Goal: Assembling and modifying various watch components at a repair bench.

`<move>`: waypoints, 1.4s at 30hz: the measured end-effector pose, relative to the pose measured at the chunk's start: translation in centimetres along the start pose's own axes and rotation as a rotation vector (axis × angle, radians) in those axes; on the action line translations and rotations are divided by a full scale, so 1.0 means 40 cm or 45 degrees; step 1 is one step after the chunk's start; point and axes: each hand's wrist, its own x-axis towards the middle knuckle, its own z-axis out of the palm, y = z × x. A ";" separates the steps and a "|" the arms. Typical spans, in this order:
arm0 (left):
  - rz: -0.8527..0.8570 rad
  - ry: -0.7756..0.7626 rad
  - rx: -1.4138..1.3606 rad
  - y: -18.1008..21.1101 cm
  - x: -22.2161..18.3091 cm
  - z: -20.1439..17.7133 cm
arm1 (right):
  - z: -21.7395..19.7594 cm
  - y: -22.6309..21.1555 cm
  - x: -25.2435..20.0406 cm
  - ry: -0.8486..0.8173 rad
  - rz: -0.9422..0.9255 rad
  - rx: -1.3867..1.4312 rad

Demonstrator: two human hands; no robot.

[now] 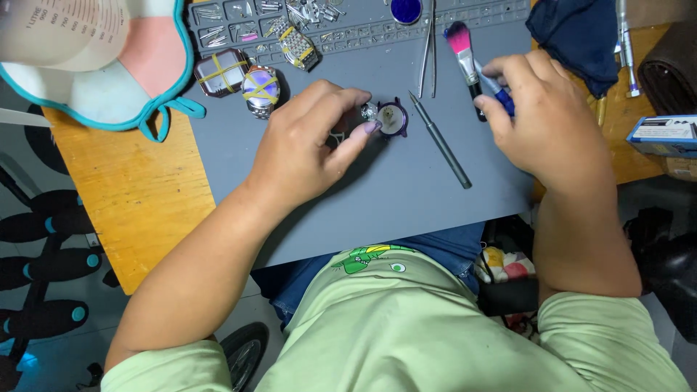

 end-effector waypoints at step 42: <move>0.019 0.149 0.381 -0.035 0.006 -0.013 | 0.057 -0.089 0.125 0.297 -0.438 1.065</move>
